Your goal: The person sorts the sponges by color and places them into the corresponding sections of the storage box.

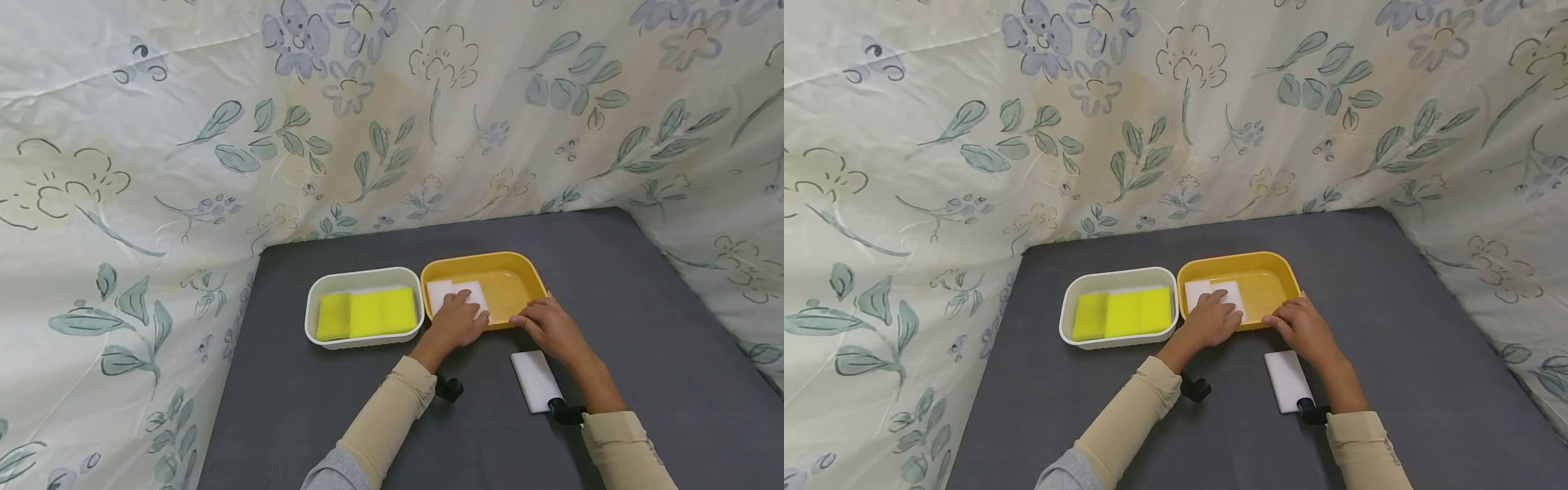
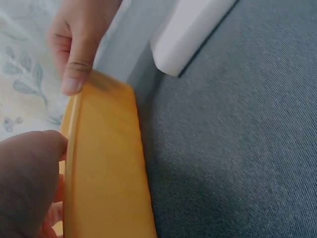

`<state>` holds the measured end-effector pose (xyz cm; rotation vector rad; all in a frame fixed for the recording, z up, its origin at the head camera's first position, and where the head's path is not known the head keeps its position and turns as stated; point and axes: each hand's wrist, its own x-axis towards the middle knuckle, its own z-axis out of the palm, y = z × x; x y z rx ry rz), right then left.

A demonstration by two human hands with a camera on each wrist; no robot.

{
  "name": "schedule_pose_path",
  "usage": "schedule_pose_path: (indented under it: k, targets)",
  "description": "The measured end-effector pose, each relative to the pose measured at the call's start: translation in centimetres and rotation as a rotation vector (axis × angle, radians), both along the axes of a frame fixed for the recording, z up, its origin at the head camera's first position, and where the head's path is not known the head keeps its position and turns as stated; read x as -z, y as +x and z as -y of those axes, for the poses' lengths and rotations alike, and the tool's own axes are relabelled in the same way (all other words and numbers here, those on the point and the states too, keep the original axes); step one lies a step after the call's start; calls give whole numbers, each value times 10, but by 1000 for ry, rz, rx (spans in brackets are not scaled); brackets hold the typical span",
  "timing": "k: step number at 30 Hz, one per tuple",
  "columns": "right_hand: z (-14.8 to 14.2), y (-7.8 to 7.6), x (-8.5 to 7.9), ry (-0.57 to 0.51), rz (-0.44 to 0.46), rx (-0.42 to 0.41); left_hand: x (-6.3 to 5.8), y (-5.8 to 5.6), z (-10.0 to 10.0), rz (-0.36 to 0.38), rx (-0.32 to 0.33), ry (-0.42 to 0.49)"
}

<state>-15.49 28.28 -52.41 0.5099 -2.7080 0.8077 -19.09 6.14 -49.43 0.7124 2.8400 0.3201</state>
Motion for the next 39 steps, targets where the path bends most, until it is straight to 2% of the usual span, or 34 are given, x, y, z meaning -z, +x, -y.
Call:
schedule_pose_path:
  k: [6,13,21,23,25,28,31,34,36,39]
  targets:
    - [1,-1,0,3,-13,-10,3,1,1,-13,-38,-11]
    - [3,-1,-1,-1,-18,-20,3,1,1,29,-47,-34]
    - [2,-1,-1,-8,-31,-28,3,2,0,9,-53,-50]
    - [2,-1,-1,-5,-37,-31,4,1,1,4,-50,-38]
    - [2,-1,0,-3,-34,-30,7,2,2,-25,-41,25]
    - [1,-1,0,-1,-33,-28,12,4,5,-157,39,226]
    - [0,-1,0,4,-37,-22,19,11,5,-368,200,454]
    - [0,-1,0,5,-47,-23,27,24,2,-540,361,572]
    - [0,-1,-1,-1,-43,-27,33,36,-3,-585,437,580]
    - [0,0,-2,-6,-22,-28,43,54,-12,-547,522,557]
